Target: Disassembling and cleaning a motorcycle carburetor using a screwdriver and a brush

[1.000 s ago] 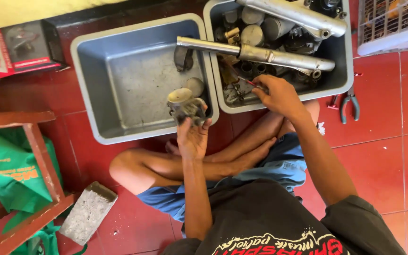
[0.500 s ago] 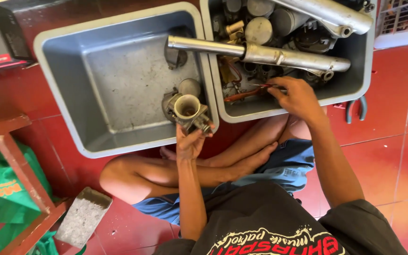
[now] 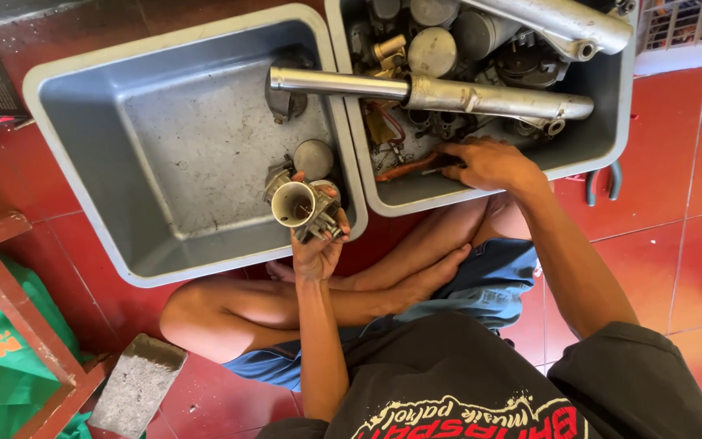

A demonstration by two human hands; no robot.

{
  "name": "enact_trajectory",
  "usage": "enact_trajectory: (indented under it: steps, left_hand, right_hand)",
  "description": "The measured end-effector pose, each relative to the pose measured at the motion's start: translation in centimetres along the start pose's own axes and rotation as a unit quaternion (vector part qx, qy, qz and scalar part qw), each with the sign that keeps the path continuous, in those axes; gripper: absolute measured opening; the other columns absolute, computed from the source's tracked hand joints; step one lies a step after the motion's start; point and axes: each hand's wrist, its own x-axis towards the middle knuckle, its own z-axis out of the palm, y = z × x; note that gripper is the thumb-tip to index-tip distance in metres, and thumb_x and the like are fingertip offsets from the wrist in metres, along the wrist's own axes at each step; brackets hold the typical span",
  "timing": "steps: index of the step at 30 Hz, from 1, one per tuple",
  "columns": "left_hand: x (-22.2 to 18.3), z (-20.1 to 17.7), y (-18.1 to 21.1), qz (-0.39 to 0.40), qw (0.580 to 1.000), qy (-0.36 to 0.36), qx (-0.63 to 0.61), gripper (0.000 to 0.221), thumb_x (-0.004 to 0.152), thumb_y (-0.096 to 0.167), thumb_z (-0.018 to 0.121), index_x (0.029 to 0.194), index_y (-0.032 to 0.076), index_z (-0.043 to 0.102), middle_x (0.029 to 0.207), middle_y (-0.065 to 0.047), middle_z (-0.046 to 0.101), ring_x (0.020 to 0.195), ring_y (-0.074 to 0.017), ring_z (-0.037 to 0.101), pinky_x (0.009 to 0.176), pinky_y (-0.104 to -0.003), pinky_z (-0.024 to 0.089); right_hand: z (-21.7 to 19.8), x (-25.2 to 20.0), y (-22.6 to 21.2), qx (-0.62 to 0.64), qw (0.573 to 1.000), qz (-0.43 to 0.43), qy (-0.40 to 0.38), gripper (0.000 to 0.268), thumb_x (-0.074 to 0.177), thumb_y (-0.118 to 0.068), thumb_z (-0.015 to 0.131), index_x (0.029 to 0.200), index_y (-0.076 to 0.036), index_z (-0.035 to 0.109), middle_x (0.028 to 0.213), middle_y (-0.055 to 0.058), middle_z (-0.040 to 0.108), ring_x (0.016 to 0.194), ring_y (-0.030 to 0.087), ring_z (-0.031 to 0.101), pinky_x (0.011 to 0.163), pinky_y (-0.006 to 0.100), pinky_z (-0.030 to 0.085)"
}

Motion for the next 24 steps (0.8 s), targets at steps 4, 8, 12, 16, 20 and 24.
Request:
enact_trajectory:
  steps: [4, 8, 12, 16, 20, 24]
  left_hand:
    - [0.1, -2.6, -1.2, 0.020, 0.999, -0.024, -0.003, 0.096, 0.080, -0.013, 0.075, 0.159, 0.011, 0.026, 0.137, -0.027, 0.049, 0.082, -0.0381, 0.069, 0.070, -0.042, 0.069]
    - [0.0, -2.7, -1.2, 0.025, 1.000, -0.019, 0.002, 0.087, 0.083, -0.011, 0.074, 0.155, 0.010, 0.031, 0.136, -0.026, 0.051, 0.084, -0.0372, 0.070, 0.071, -0.040, 0.070]
    - [-0.1, -3.4, -1.5, 0.034, 0.999, -0.032, 0.007, 0.095, 0.083, -0.010, 0.073, 0.160, 0.015, 0.023, 0.135, -0.026, 0.050, 0.083, -0.0358, 0.070, 0.071, -0.039, 0.069]
    - [-0.3, -1.1, -1.0, 0.031, 1.000, 0.000, 0.001, 0.069, 0.083, -0.011, 0.073, 0.145, 0.009, 0.048, 0.137, -0.025, 0.055, 0.088, -0.0375, 0.072, 0.071, -0.037, 0.069]
    - [-0.3, -3.4, -1.8, 0.038, 0.998, 0.043, 0.009, 0.056, 0.086, -0.011, 0.069, 0.137, 0.008, 0.057, 0.130, -0.024, 0.062, 0.091, -0.0410, 0.073, 0.074, -0.039, 0.069]
    - [-0.6, -4.6, -2.2, 0.035, 0.996, 0.085, -0.017, 0.045, 0.094, -0.006, 0.062, 0.136, 0.009, 0.060, 0.124, -0.022, 0.068, 0.097, -0.0423, 0.074, 0.083, -0.042, 0.068]
  right_hand:
    - [0.7, -0.2, -0.1, 0.010, 0.997, 0.050, 0.059, 0.057, 0.100, -0.076, 0.039, 0.129, -0.037, 0.070, 0.143, 0.018, 0.057, 0.141, 0.043, 0.046, 0.112, 0.061, 0.039]
    - [1.2, 0.1, 0.0, 0.066, 0.993, 0.049, 0.083, 0.043, 0.100, -0.048, 0.048, 0.124, -0.022, 0.073, 0.118, 0.021, 0.074, 0.116, 0.047, 0.066, 0.098, 0.063, 0.050]
    - [2.0, 1.5, 1.0, 0.009, 0.991, 0.045, 0.124, 0.044, 0.094, -0.042, 0.058, 0.131, -0.020, 0.069, 0.110, 0.024, 0.076, 0.106, 0.049, 0.071, 0.089, 0.064, 0.054]
    - [2.2, 1.7, 1.7, -0.074, 0.989, 0.033, 0.121, 0.044, 0.097, -0.042, 0.052, 0.137, -0.032, 0.067, 0.110, 0.016, 0.079, 0.110, 0.041, 0.074, 0.094, 0.058, 0.054]
    - [2.0, 3.9, 2.0, -0.164, 0.970, 0.004, 0.181, 0.032, 0.094, -0.026, 0.057, 0.104, -0.011, 0.083, 0.090, 0.021, 0.080, 0.093, 0.041, 0.078, 0.077, 0.052, 0.061]
    - [3.3, 6.4, 2.4, -0.274, 0.927, -0.009, 0.254, 0.026, 0.090, -0.021, 0.061, 0.086, -0.010, 0.084, 0.074, 0.013, 0.078, 0.075, 0.033, 0.078, 0.061, 0.046, 0.061]
